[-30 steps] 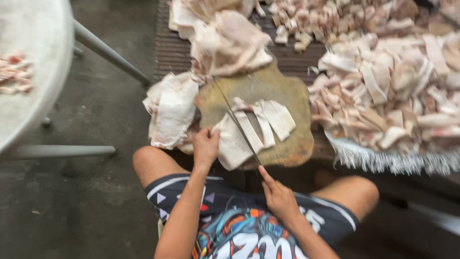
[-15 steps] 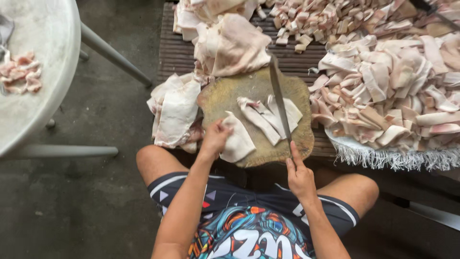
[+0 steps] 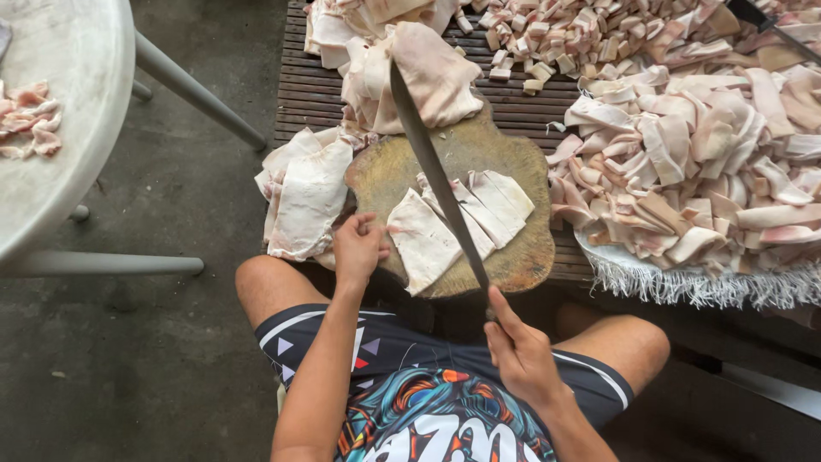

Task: The person chops several slabs of pork skin into small strips and squares using a large knife on a wooden cutting block.

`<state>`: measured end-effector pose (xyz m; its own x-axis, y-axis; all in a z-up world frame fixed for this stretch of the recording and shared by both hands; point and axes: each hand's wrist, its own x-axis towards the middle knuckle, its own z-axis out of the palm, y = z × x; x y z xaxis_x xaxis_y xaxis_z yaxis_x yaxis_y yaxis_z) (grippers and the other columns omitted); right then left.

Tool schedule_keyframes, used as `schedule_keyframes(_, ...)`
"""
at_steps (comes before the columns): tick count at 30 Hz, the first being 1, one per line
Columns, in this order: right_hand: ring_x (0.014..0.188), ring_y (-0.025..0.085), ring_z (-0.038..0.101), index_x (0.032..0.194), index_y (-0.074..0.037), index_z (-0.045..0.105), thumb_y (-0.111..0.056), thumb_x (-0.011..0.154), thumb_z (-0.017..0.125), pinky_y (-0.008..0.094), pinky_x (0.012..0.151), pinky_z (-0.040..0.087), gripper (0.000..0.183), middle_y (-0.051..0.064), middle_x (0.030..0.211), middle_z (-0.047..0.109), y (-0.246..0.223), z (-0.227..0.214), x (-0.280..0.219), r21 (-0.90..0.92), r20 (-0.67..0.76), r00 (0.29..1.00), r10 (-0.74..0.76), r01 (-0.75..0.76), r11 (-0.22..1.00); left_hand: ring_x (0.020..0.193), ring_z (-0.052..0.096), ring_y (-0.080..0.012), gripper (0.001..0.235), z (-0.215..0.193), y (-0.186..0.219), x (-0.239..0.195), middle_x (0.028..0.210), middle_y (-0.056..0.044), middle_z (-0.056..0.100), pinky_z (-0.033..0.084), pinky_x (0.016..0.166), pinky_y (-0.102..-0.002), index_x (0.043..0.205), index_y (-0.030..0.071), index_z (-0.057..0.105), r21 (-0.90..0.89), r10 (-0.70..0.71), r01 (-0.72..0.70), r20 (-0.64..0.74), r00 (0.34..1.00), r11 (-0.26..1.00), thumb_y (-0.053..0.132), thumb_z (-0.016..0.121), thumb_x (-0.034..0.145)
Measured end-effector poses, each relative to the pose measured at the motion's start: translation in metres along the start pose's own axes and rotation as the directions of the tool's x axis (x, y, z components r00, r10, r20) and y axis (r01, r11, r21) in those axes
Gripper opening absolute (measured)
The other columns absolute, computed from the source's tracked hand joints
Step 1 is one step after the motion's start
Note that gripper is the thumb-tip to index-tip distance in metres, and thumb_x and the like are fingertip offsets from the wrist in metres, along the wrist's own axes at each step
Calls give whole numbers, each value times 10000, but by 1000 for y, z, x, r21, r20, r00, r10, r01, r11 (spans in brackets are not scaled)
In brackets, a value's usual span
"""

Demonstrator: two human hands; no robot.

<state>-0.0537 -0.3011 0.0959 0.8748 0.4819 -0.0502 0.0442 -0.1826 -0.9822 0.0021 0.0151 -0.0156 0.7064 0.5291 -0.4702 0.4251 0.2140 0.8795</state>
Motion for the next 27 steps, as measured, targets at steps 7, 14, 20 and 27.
schedule_keyframes(7,689,159,598,1579,-228,403,-133,1090,539,265,634,526,516,62,825,631,-9,-13,9,-39,-36,787,-616,615,787,661,707,-143,264,-4,-21,-40,857,-95,710,610,555,-276,1105,-55,658,88,2,-6,48,999,996,69,718,880)
schedule_keyframes(14,735,331,661,1581,-201,457,-173,1008,592,364,668,511,589,197,833,663,56,24,50,-343,59,991,123,-95,934,670,674,-146,279,-3,-19,-34,855,-104,689,594,574,-288,1117,-76,647,-58,38,-33,83,996,998,32,729,874)
schedule_keyframes(20,516,122,571,1578,-260,404,-127,991,602,261,550,510,633,23,605,596,0,-9,34,-260,-11,1000,2,-4,966,697,716,-176,299,10,-23,-36,884,-111,719,618,616,-297,1144,-49,620,-171,-62,90,160,985,981,12,696,861)
schedule_keyframes(27,606,88,557,1656,-272,271,-68,1104,530,218,600,511,643,14,775,595,-14,8,14,-19,-37,803,-594,594,804,751,751,-241,187,-23,-37,-40,939,-169,713,647,673,-326,1095,-79,617,-255,-196,210,79,977,944,13,619,932)
